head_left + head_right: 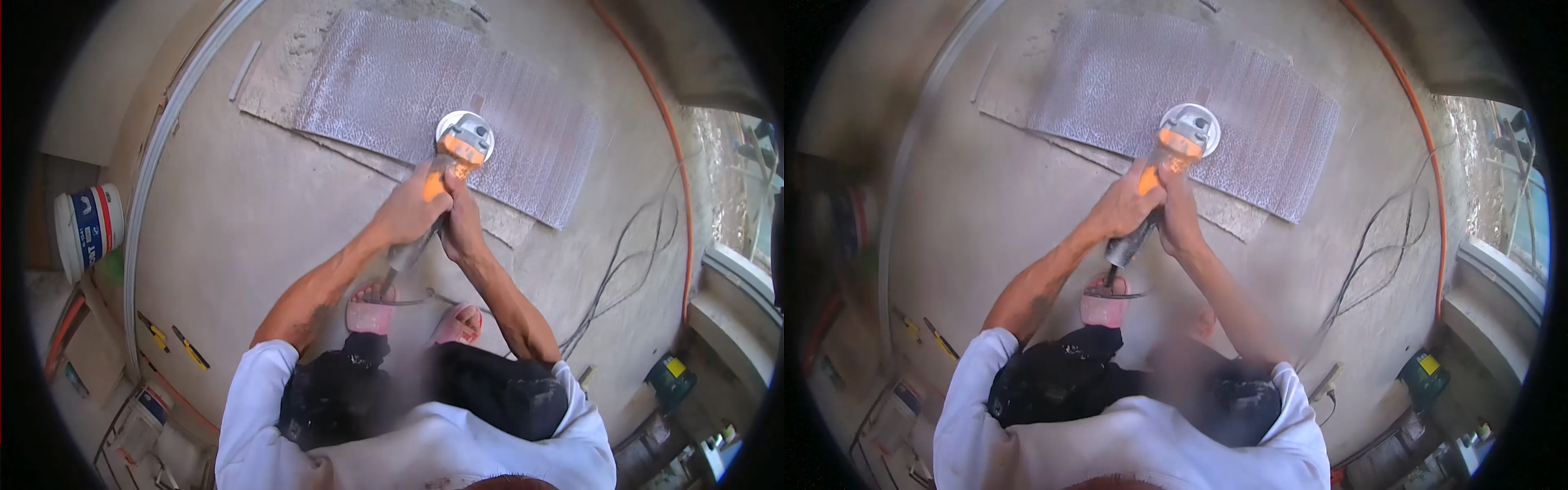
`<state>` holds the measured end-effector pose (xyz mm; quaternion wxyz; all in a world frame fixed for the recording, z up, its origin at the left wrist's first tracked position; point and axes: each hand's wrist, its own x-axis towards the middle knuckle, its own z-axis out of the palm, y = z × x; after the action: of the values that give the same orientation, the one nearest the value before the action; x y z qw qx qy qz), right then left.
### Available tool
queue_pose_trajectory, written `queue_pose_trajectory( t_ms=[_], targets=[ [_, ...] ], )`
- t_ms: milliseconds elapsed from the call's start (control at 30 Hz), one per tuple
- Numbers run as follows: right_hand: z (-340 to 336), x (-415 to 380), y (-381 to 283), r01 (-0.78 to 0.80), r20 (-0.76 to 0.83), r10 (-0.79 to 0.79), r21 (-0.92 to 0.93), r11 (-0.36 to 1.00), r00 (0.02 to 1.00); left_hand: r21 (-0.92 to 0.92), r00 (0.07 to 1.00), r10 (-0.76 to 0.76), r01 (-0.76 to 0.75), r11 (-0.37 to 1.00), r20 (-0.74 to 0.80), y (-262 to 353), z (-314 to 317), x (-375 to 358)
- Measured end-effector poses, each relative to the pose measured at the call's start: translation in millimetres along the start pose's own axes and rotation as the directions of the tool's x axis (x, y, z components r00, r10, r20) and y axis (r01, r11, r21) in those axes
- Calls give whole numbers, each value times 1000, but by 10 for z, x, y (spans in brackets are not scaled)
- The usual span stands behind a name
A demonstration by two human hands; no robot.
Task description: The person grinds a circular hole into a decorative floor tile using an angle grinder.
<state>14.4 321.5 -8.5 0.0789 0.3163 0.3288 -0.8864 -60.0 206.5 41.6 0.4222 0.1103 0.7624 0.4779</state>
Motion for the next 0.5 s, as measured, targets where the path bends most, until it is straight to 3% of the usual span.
queue_pose_trajectory(
  t_ms=[33,133,167,233,267,300,333,367,400,433,500],
  targets=[
    [47,-62,15,-4,-31,5,21,1000,1000,24,993,-70,68,997,97,112,-99,-52],
    [270,-191,-1,-13,-91,15,29,999,996,8,998,63,-63,998,27,-43,-57,-139],
    [198,-121,74,42,-81,-40,19,999,996,-3,996,70,-70,998,-54,-151,-3,-101],
    [115,-105,104,-15,4,15,-17,1000,1000,-45,1000,-2,2,999,3,-127,-48,-112],
    [3,-102,326,109,20,-108,-262,959,994,-67,997,55,-52,996,50,-252,-84,-119],
    [-121,-75,539,216,35,-231,-514,830,972,-99,994,6,4,995,107,-255,-111,-150],
    [-113,-94,585,278,50,-349,-711,646,936,-78,993,97,-92,993,63,-77,-115,-157],
    [-128,2,553,245,48,-259,-520,818,965,-232,974,226,-215,949,22,-128,-56,-96],
    [34,12,344,172,46,-166,-280,944,985,-221,961,275,-267,938,6,-337,-29,23],
    [183,18,177,74,43,-72,-45,996,996,-141,991,133,-137,981,-31,-189,-33,-35],
    [301,-126,146,62,60,-65,44,997,996,-24,996,36,-34,999,76,-43,-177,-126]
  ],
)
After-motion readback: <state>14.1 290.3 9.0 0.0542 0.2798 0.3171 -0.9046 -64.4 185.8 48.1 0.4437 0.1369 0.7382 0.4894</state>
